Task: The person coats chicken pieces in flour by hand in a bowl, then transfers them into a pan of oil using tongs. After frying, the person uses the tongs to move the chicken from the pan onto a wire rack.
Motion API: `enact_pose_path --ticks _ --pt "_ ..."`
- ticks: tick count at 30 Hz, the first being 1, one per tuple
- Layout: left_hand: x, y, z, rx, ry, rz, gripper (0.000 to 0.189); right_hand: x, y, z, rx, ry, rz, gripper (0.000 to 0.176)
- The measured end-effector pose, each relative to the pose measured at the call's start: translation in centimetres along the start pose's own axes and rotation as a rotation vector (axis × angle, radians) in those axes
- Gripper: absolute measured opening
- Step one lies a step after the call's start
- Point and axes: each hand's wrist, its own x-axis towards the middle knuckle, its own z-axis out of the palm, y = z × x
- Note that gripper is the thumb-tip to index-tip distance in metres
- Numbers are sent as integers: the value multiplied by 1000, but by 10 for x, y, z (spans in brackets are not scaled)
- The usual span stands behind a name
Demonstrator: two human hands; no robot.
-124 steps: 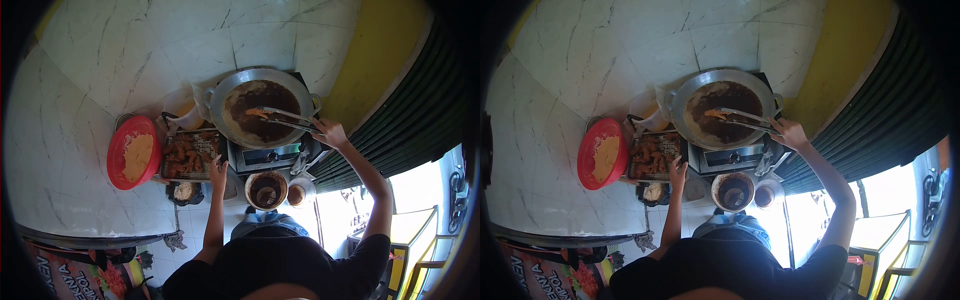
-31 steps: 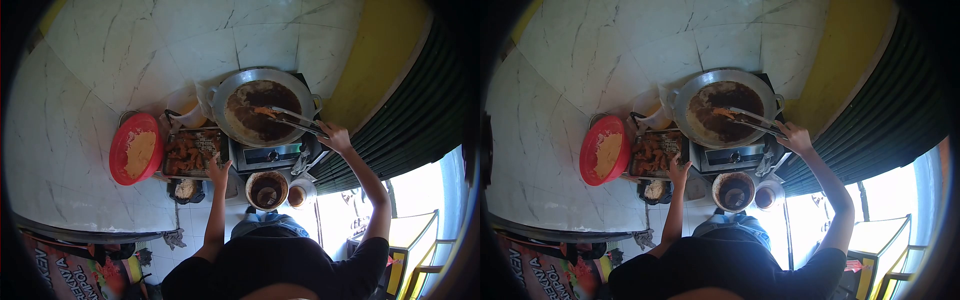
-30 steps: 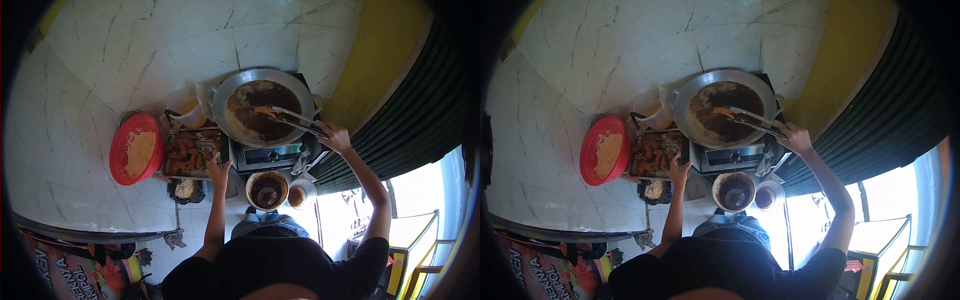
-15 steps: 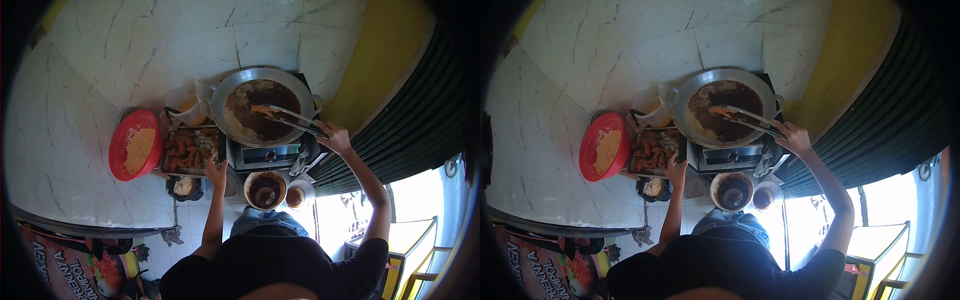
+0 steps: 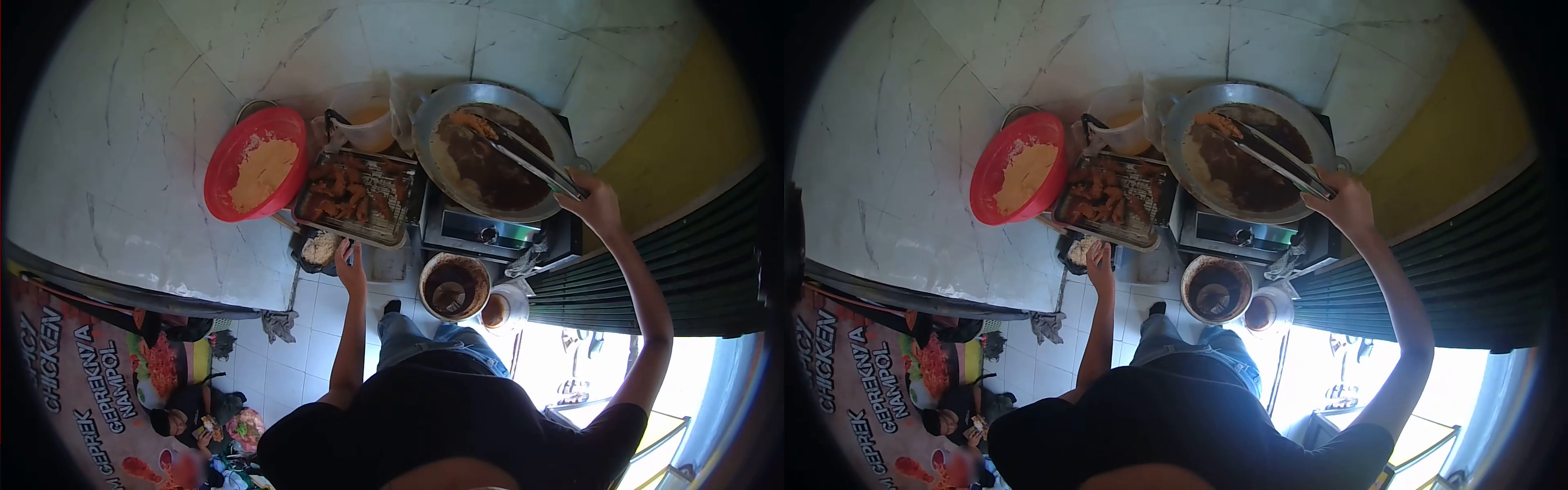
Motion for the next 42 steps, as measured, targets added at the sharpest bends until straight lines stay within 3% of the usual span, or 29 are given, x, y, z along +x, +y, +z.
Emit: enact_pose_path --ticks 8,17,20,23,26,29,33,38,42 --pt "65 -28 -48 0 -34 -35 39 39 -91 17 -383 54 -400 52" --pt "120 -87 -67 53 -276 -96 37 107 -189 103 -552 -228 -566 54" --pt "138 -108 -61 78 -353 -97 37 134 -217 137 -615 -366 -606 39" --pt "149 -102 -53 138 -434 -108 37 171 -224 183 -707 -581 -719 41" --pt "154 -104 -48 150 -459 -119 36 194 -249 205 -726 -631 -845 33" --pt "154 -97 -46 169 -456 -118 35 217 -261 242 -782 -715 -841 30" --pt "157 -87 -44 221 -466 -142 34 229 -288 229 -839 -556 -962 31" --pt "160 -105 -44 230 -447 -57 33 254 -283 248 -860 -699 -748 33" --pt "163 -104 -46 225 -449 -75 33 246 -266 230 -783 -599 -783 31"
